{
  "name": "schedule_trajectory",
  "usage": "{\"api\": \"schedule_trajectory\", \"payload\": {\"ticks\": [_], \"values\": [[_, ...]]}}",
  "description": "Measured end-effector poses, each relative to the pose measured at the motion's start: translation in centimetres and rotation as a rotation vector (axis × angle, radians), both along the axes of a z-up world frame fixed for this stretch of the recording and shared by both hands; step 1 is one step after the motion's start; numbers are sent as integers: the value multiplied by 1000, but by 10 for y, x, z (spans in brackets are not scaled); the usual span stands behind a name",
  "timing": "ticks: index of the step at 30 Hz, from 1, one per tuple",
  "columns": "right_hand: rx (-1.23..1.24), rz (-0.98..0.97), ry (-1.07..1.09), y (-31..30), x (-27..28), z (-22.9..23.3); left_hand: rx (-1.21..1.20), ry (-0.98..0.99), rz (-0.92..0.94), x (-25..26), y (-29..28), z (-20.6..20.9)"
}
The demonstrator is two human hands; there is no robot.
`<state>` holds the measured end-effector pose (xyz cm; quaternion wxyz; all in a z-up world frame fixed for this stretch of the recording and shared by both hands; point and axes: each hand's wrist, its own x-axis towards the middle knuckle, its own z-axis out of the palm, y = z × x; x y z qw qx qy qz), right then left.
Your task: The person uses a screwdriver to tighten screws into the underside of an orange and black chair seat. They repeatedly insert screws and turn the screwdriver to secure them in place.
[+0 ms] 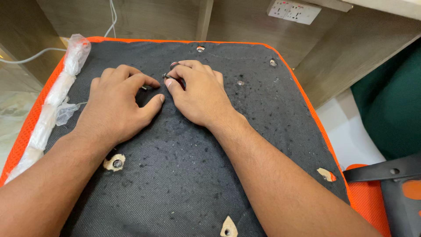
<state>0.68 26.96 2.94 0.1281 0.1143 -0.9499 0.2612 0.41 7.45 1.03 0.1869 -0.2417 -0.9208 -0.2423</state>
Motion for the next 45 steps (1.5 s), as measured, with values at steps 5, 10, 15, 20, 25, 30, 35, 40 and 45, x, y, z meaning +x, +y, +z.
{"api": "schedule_trajectory", "payload": {"ticks": [5,10,15,20,25,30,35,40,45], "values": [[-16,-34,2,-4,-4,1,13,-17,48,-1,-2,-2],[1,-2,-15,-10,-10,2,5,-25,71,0,-5,4],[7,25,-4,-9,-9,-1,24,-23,104,-1,-7,-3],[-16,60,24,-4,-9,-5,56,-21,170,-8,-10,-14],[-37,115,30,1,-10,-6,37,-1,159,-13,-15,-19],[-70,158,-54,6,-6,-1,-10,-16,161,-9,-14,-16],[-57,192,-15,7,2,1,-25,-24,180,-12,-15,-16],[-59,190,-78,11,7,3,-15,-56,168,-12,-18,-18],[-67,201,-99,15,11,3,-24,-55,164,-11,-18,-17]]}}
